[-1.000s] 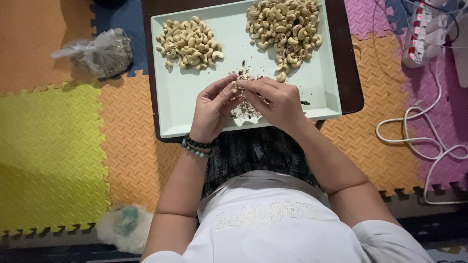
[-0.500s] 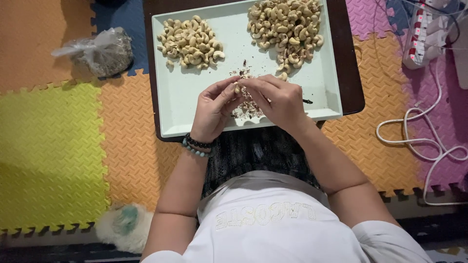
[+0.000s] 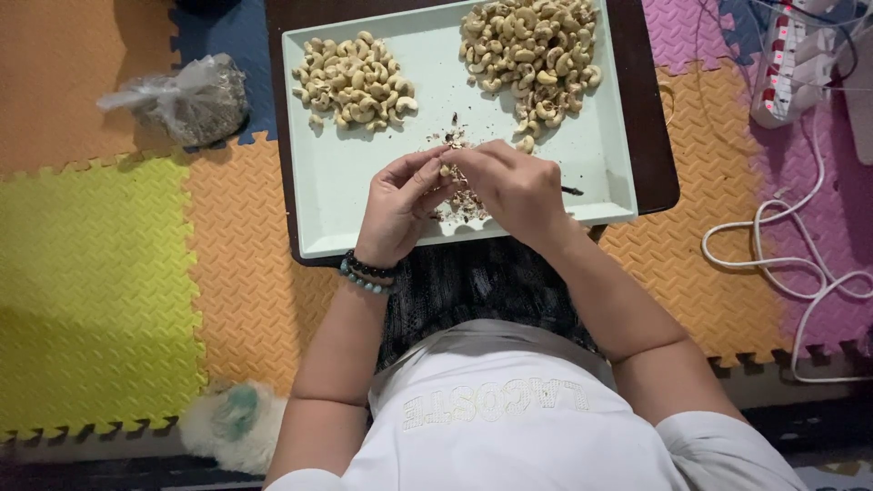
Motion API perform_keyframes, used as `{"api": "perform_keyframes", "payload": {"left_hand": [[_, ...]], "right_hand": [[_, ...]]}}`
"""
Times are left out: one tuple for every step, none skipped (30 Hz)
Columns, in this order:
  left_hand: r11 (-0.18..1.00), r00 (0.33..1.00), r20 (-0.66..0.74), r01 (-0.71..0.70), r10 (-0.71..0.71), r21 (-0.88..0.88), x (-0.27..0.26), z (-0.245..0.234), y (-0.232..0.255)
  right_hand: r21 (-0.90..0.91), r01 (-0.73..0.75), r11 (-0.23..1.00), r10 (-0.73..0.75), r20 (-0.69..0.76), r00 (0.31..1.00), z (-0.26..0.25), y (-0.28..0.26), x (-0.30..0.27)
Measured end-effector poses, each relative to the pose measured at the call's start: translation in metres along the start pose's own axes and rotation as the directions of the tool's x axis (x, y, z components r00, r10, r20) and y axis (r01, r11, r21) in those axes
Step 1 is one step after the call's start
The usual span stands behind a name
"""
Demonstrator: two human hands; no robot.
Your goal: Manually peeling the skin off cashew nuts and sorting them on a tray.
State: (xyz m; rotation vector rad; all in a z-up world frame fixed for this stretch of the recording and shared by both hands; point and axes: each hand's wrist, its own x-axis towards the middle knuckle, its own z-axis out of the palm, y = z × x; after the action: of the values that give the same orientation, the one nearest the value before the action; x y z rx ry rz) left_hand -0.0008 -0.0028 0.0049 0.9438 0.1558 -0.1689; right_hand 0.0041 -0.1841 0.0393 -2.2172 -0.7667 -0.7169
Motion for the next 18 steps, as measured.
{"api": "perform_keyframes", "payload": {"left_hand": [[1.0,1.0,0.0,0.0,0.0,0.0,0.0,0.0,0.0],[1.0,1.0,0.003,-0.005,0.005,-0.001,0.0,0.001,0.0],[1.0,1.0,0.007,-0.01,0.01,-0.002,0.0,0.001,0.001],[1.0,1.0,0.006,-0.009,0.009,-0.003,-0.001,0.002,0.003],[1.0,1.0,0.007,-0.026,0.026,0.002,-0.002,0.004,0.005],[0.999,0.999,0.008,-0.044,0.044,0.006,-0.003,0.006,0.007],[0.999,0.999,0.009,-0.045,0.045,0.005,-0.001,0.003,0.004],[0.999,0.999,-0.004,-0.038,0.038,-0.009,0.002,0.0,0.0],[0.999,0.999,-0.016,-0.031,0.03,-0.024,0.004,-0.003,-0.003],[0.999,0.999,-0.016,-0.031,0.03,-0.025,0.006,-0.007,-0.007],[0.999,0.999,-0.032,-0.018,0.017,-0.04,0.009,-0.011,-0.011],[0.998,0.999,-0.048,-0.006,0.003,-0.055,0.011,-0.015,-0.014],[0.998,0.999,-0.047,-0.007,0.004,-0.055,0.011,-0.015,-0.014],[1.0,0.999,-0.039,-0.002,0.001,-0.031,0.01,-0.014,-0.013],[1.0,1.0,-0.03,0.002,-0.003,-0.007,0.009,-0.015,-0.013],[1.0,1.0,-0.031,0.002,-0.003,-0.007,0.008,-0.012,-0.011],[1.0,1.0,-0.014,0.007,-0.007,-0.011,0.007,-0.01,-0.009],[1.0,1.0,0.003,0.013,-0.013,-0.016,0.006,-0.007,-0.007]], "right_hand": [[0.0,0.0,1.0,0.0,0.0,1.0,-0.001,-0.001,0.002],[0.081,-0.03,0.996,0.032,-0.024,0.999,-0.002,-0.002,0.004],[0.162,-0.058,0.985,0.066,-0.046,0.997,-0.004,-0.003,0.005],[0.162,-0.059,0.985,0.067,-0.045,0.997,-0.004,-0.002,0.005],[0.178,-0.074,0.981,0.084,-0.049,0.995,-0.004,-0.001,0.005],[0.193,-0.089,0.977,0.1,-0.052,0.994,-0.005,0.0,0.005],[0.192,-0.088,0.977,0.1,-0.052,0.994,-0.005,-0.002,0.005],[0.239,-0.111,0.965,0.124,-0.039,0.992,-0.005,-0.003,0.005],[0.286,-0.135,0.949,0.148,-0.024,0.989,-0.005,-0.005,0.005],[0.286,-0.135,0.949,0.147,-0.023,0.989,-0.004,-0.006,0.004],[0.302,-0.136,0.944,0.147,-0.013,0.989,-0.003,-0.006,0.004],[0.317,-0.138,0.938,0.146,-0.004,0.989,-0.002,-0.006,0.004],[0.317,-0.137,0.939,0.146,-0.004,0.989,-0.001,-0.006,0.004],[0.323,-0.142,0.936,0.153,-0.008,0.988,0.001,-0.006,0.004],[0.329,-0.148,0.933,0.161,-0.013,0.987,0.002,-0.005,0.004],[0.329,-0.148,0.933,0.161,-0.012,0.987,0.002,-0.005,0.005],[0.321,-0.152,0.935,0.16,0.001,0.987,0.001,-0.005,0.005],[0.313,-0.156,0.937,0.159,0.015,0.987,0.0,-0.005,0.005]]}}
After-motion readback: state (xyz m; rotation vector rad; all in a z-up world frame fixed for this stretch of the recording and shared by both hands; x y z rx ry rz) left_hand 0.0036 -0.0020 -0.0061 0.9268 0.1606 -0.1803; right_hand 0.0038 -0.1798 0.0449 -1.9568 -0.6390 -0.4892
